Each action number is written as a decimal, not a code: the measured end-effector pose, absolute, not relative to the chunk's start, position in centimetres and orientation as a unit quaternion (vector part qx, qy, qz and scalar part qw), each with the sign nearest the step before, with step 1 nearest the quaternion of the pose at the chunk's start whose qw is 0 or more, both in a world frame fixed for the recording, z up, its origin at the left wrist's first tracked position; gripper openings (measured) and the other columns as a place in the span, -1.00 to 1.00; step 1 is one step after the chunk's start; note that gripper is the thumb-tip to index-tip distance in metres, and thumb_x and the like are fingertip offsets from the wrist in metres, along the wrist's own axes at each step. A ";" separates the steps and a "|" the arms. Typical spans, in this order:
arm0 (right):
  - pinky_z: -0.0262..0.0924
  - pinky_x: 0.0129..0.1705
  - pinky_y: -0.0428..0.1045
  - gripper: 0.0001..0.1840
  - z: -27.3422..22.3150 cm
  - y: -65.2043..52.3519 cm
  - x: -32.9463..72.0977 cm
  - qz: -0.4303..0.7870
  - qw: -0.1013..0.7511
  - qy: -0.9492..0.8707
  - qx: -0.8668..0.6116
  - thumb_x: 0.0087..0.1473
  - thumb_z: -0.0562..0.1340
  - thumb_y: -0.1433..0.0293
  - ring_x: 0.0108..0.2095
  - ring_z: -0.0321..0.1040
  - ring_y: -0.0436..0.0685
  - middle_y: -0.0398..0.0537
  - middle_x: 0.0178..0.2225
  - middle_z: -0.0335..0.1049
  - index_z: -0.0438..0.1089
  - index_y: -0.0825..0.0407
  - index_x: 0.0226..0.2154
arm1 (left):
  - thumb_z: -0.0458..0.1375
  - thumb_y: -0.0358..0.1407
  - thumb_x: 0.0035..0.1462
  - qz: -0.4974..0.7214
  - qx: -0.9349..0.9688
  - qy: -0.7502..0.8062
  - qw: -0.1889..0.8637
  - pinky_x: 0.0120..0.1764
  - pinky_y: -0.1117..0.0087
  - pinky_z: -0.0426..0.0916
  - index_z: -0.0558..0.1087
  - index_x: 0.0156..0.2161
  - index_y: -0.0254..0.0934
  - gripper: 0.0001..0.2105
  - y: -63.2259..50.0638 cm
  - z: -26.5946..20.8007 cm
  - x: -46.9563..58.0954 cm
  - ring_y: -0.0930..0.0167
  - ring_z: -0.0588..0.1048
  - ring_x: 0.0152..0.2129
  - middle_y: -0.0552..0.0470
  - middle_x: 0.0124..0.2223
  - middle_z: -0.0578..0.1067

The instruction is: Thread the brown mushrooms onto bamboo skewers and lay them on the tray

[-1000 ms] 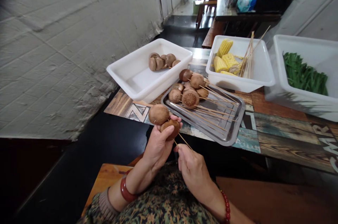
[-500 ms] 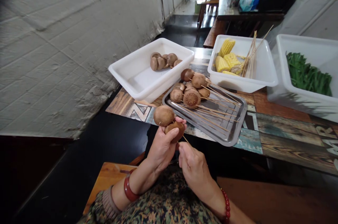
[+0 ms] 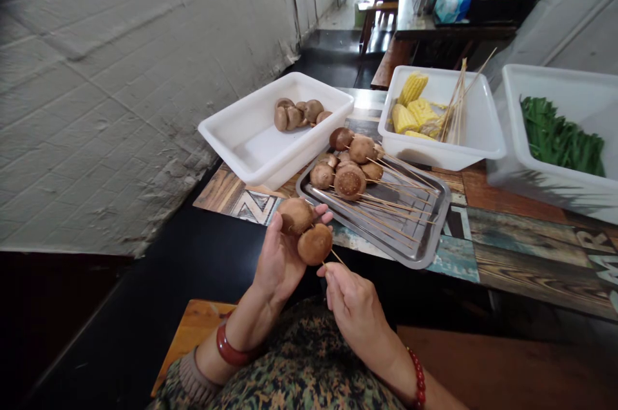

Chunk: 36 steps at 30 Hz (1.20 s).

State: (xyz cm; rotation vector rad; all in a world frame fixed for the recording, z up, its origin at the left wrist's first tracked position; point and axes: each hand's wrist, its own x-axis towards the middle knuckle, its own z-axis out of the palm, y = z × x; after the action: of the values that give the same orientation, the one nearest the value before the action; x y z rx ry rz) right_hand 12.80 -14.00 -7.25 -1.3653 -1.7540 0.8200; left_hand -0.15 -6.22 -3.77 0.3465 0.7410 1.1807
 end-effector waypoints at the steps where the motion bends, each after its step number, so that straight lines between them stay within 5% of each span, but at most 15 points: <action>1: 0.20 -0.51 -0.11 -0.66 -7.3 -14.0 12.8 0.320 0.375 -0.687 -0.533 0.37 -0.08 0.38 -0.63 0.29 0.00 -0.25 -0.62 0.23 0.39 0.03 -0.19 | 0.16 0.04 0.14 0.543 0.163 0.339 0.751 -0.05 0.22 0.40 0.43 0.02 -0.25 -0.53 -6.2 -3.8 -0.1 0.14 0.52 -0.03 -0.21 0.03 0.54; 11: 0.24 -0.52 -0.13 -0.71 -7.4 -15.2 13.3 0.398 0.340 -0.659 -0.540 0.38 -0.06 0.38 -0.66 0.31 -0.04 -0.24 -0.54 0.31 0.32 0.05 -0.06 | 0.16 0.01 0.17 0.567 0.166 0.338 0.733 -0.04 0.23 0.41 0.50 -0.10 -0.33 -0.58 -5.9 -4.0 -0.1 0.30 0.56 -0.24 -0.15 -0.14 0.57; 28: 0.17 -0.51 -0.11 -0.75 -7.1 -15.7 13.4 0.247 0.367 -0.706 -0.553 0.36 -0.01 0.41 -0.63 0.33 -0.01 -0.25 -0.59 0.28 0.33 0.03 -0.27 | 0.11 -0.01 0.21 0.610 0.175 0.334 0.696 -0.18 0.21 0.48 0.46 -0.24 -0.36 -0.62 -6.1 -4.0 1.1 0.37 0.51 -0.40 -0.04 -0.35 0.49; 36: 0.17 -0.50 -0.12 -0.77 -7.3 -15.9 13.5 0.278 0.365 -0.687 -0.563 0.35 0.00 0.41 -0.63 0.31 -0.03 -0.27 -0.59 0.27 0.32 0.01 -0.29 | 0.21 -0.06 0.13 0.588 0.178 0.342 0.711 -0.09 0.19 0.46 0.46 -0.04 -0.34 -0.59 -5.8 -4.3 0.0 0.23 0.55 -0.17 -0.21 -0.01 0.53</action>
State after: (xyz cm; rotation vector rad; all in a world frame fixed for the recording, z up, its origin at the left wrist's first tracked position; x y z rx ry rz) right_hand 13.50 -15.85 -7.32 -1.4472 -1.7670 0.7159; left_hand 0.04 -5.78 -4.31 0.3943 0.7594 1.3052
